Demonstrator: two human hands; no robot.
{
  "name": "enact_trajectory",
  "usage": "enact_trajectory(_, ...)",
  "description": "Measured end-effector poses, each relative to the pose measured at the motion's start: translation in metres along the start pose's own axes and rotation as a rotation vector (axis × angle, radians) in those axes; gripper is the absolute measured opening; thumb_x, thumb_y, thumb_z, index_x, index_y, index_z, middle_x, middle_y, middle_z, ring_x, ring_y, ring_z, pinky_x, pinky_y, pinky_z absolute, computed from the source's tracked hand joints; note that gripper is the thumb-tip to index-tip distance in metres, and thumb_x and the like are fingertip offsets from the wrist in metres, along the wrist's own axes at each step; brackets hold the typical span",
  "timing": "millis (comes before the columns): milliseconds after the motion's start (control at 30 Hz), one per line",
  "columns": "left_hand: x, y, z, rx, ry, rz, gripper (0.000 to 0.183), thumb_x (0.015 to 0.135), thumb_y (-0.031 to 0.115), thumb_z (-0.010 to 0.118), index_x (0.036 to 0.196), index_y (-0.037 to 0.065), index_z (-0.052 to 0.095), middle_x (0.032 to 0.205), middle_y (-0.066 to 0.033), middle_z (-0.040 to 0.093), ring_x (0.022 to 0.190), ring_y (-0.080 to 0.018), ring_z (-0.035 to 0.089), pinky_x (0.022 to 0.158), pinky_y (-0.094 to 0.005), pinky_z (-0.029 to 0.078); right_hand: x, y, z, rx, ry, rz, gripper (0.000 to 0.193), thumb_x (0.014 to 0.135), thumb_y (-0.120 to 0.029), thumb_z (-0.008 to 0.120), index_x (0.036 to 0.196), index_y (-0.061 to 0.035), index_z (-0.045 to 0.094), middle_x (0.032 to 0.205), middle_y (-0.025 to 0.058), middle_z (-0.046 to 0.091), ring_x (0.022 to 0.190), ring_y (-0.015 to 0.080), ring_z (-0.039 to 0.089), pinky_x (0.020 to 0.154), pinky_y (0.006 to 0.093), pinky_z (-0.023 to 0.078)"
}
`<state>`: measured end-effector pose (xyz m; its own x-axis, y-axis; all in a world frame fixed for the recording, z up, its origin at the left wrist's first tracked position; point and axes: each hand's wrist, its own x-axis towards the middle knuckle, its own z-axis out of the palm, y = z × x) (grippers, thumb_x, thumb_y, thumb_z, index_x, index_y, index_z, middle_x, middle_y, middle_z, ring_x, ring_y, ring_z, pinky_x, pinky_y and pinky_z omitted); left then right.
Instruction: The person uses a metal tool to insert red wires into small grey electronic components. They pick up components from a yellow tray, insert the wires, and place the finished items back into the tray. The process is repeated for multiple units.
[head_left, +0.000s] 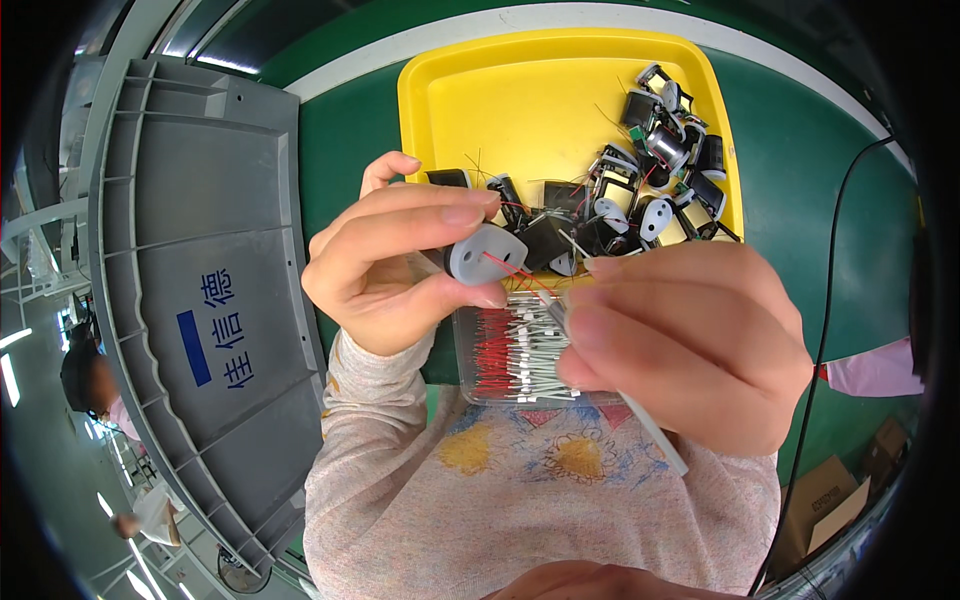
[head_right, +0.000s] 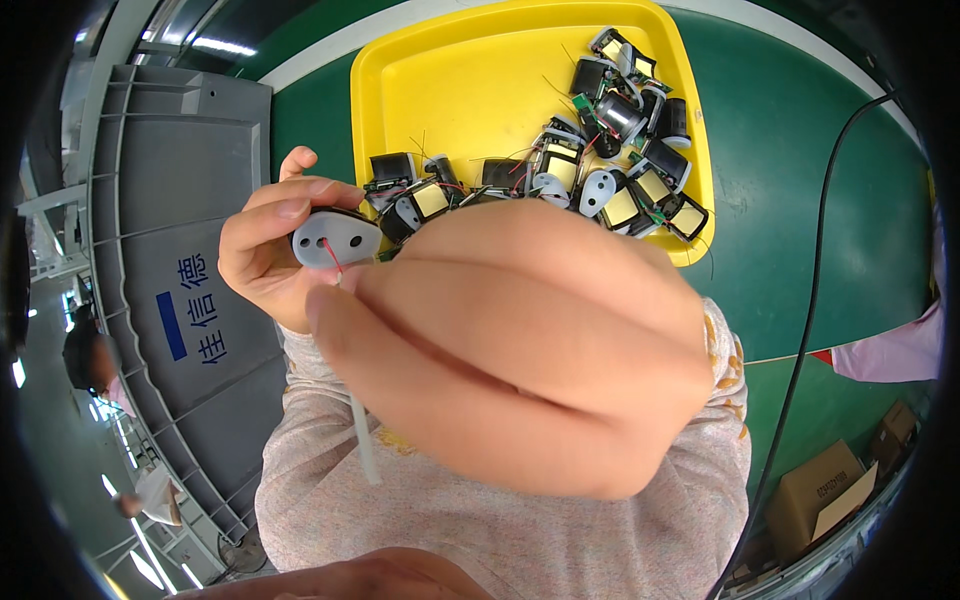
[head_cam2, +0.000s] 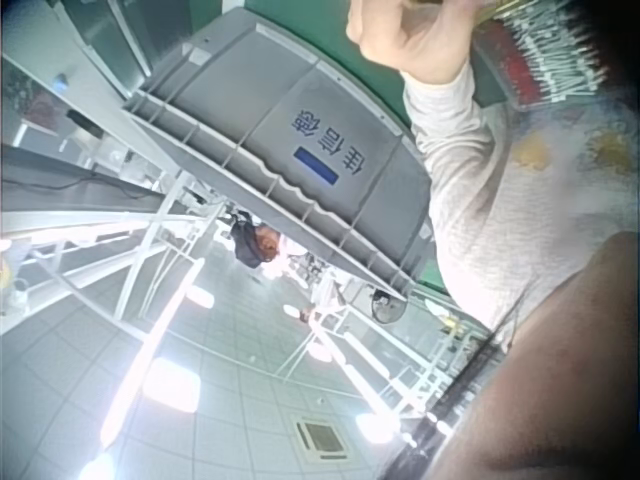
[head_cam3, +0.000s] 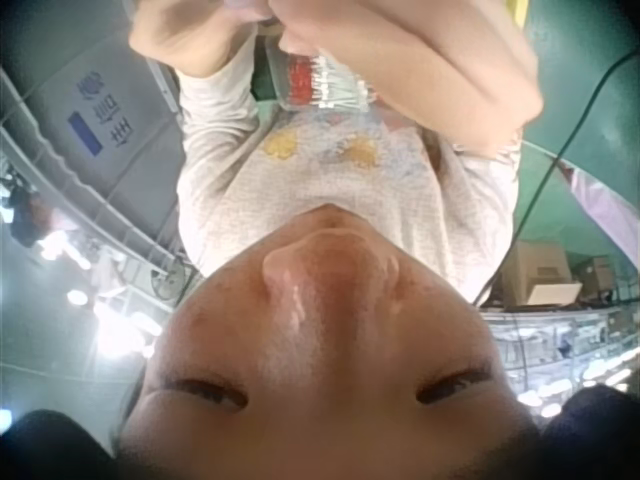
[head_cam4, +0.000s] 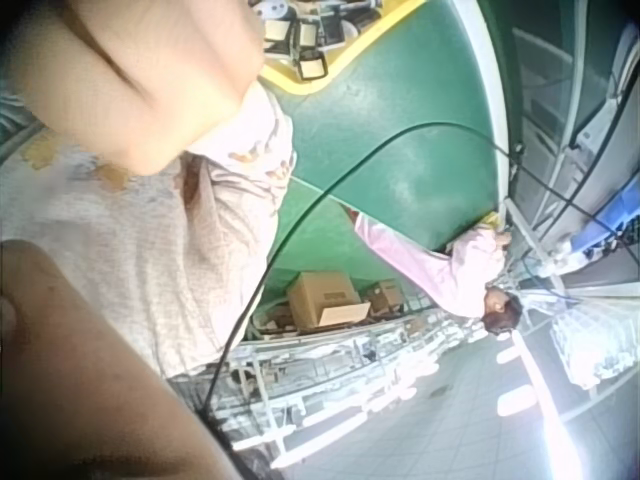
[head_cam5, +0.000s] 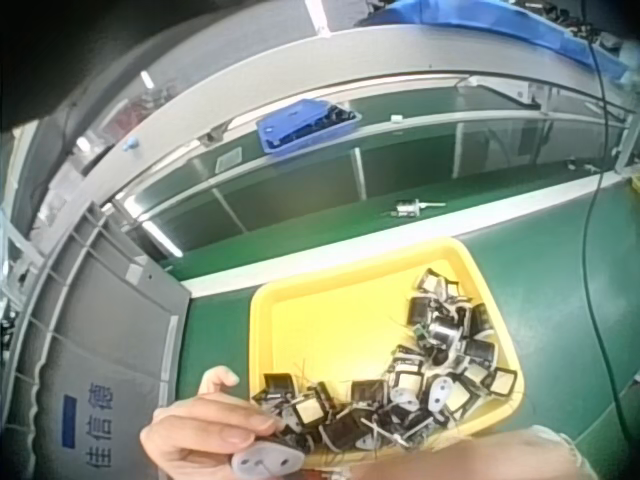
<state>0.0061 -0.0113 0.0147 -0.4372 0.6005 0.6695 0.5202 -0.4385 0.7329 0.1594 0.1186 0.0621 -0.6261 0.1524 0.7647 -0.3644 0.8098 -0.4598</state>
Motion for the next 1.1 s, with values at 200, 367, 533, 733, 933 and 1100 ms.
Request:
enact_trajectory(200, 0.001, -0.002, 0.003, -0.046, -0.002, 0.009, 0.045, 0.057, 0.018, 0.083, 0.092, 0.002, 0.06, 0.087, -0.0153, 0.067, 0.082, -0.0201, 0.064, 0.088, -0.0376, 0.033, -0.015, 0.014, 0.016, 0.07, 0.173, -0.094, 0.03, 0.056, -0.007, 0.077, 0.082, -0.0003, 0.063, 0.077, 0.009, 0.062, 0.068, 0.0222, 0.061, 0.053, 0.0267, 0.049)
enact_trajectory(367, 0.0, -0.005, 0.001, -0.024, 0.0, 0.026, 0.046, 0.056, 0.017, 0.083, 0.093, 0.001, 0.06, 0.087, -0.0143, 0.067, 0.081, -0.0221, 0.064, 0.086, -0.0365, 0.035, -0.009, 0.013, 0.013, 0.143, 0.204, -0.023, 0.029, 0.056, -0.005, 0.076, 0.081, 0.002, 0.062, 0.077, 0.0108, 0.062, 0.066, 0.0235, 0.06, 0.053, 0.0283, 0.048)
enact_trajectory(533, 0.003, 0.001, 0.005, -0.082, 0.038, -0.121, 0.048, 0.053, 0.014, 0.083, 0.092, -0.001, 0.06, 0.089, -0.0146, 0.066, 0.097, -0.0266, 0.057, 0.087, -0.0379, 0.038, 0.002, 0.028, 0.0, 0.216, 0.114, -0.017, 0.016, 0.067, 0.004, 0.065, 0.082, 0.0047, 0.059, 0.078, 0.0153, 0.061, 0.066, 0.0251, 0.059, 0.055, 0.0316, 0.049)
enact_trajectory(733, 0.009, 0.0, -0.007, -0.206, -0.185, -0.264, 0.045, 0.046, 0.016, 0.082, 0.085, 0.003, 0.066, 0.108, -0.0124, 0.061, 0.112, -0.0295, 0.046, 0.098, -0.0427, 0.03, 0.001, 0.042, 0.002, 0.313, 0.183, 0.114, 0.013, 0.069, 0.008, 0.055, 0.081, 0.0064, 0.057, 0.082, 0.0194, 0.059, 0.071, 0.0257, 0.058, 0.061, 0.0336, 0.049)
enact_trajectory(933, 0.015, 0.008, -0.007, -0.187, -0.371, -0.327, 0.046, 0.047, 0.022, 0.085, 0.084, 0.003, 0.067, 0.099, -0.0128, 0.062, 0.108, -0.0293, 0.049, 0.096, -0.0424, 0.032, 0.006, 0.04, 0.008, 0.384, 0.064, 0.159, 0.017, 0.066, 0.008, 0.061, 0.083, 0.0056, 0.06, 0.081, 0.0156, 0.063, 0.074, 0.0238, 0.061, 0.067, 0.0301, 0.048)
enact_trajectory(1100, 0.012, 0.008, -0.004, -0.066, -0.29, -0.211, 0.043, 0.048, 0.022, 0.084, 0.084, 0.005, 0.068, 0.086, -0.0077, 0.066, 0.097, -0.0232, 0.054, 0.092, -0.0389, 0.035, -0.005, 0.03, 0.023, 0.696, 0.216, 0.539, 0.013, 0.076, 0.006, 0.061, 0.088, 0.0058, 0.059, 0.088, 0.0152, 0.062, 0.078, 0.0206, 0.062, 0.069, 0.0276, 0.051)
